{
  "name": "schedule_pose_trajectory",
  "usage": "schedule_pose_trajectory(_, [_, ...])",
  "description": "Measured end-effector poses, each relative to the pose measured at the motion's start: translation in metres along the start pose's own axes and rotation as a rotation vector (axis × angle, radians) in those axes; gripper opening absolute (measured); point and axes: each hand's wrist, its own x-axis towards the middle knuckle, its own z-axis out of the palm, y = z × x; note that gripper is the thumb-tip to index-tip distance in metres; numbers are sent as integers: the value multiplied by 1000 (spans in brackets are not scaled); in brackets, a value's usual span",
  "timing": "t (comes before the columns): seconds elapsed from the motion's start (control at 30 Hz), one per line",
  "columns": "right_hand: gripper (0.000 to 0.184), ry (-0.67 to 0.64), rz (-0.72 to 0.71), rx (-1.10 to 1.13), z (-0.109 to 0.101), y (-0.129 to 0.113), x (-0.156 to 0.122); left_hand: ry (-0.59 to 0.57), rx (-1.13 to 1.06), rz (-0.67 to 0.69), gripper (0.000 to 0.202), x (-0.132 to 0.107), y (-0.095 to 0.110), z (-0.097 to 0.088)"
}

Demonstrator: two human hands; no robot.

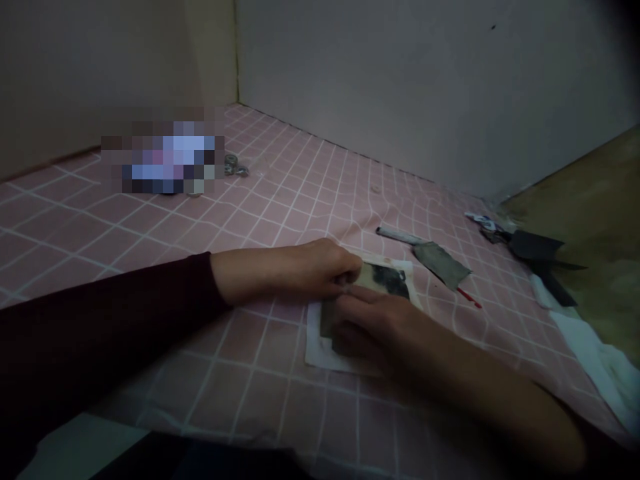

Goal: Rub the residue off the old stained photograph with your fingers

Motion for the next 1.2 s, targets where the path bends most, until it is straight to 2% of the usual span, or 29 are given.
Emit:
schedule_pose_trajectory(0.1, [20, -32, 50, -18, -1, 1, -2, 5, 12, 8, 4, 1, 0, 0])
schedule_pose_trajectory(0.23, [16, 84, -21, -15, 9, -1, -2, -2, 21, -5, 8, 2, -1, 1])
schedule_pose_trajectory(0.3, [16, 41, -18, -6, 10, -2, -3, -1, 27, -6, 8, 2, -1, 1])
schedule_pose_trajectory(0.4, [17, -84, 74, -2, 7, -3, -7, 5, 37, 4, 5, 1, 0, 1])
schedule_pose_trajectory(0.57, [17, 69, 24, -37, 12, -6, -6, 2, 36, 3, 8, 1, 1, 1])
schedule_pose_trajectory(0.73, [18, -82, 102, -29, 7, -5, -7, 5, 48, 9, 5, 1, 1, 0])
schedule_pose_trajectory(0.8, [17, -22, 100, -39, 9, -5, -6, 3, 49, 11, 8, 1, 1, 0])
schedule_pose_trajectory(0.9, [17, 111, 1, -35, 15, -6, -3, 1, 44, 7, 11, 2, 0, 1])
schedule_pose_trajectory(0.97, [17, 73, -6, -18, 15, -5, -3, 4, 43, 8, 9, 2, 0, 1])
schedule_pose_trajectory(1.07, [16, -28, 70, -15, 12, -4, -5, 10, 48, 12, 4, 2, 0, 1])
schedule_pose_trajectory(1.2, [16, 97, 8, -50, 17, -5, -2, 4, 47, 5, 7, 2, 0, 1])
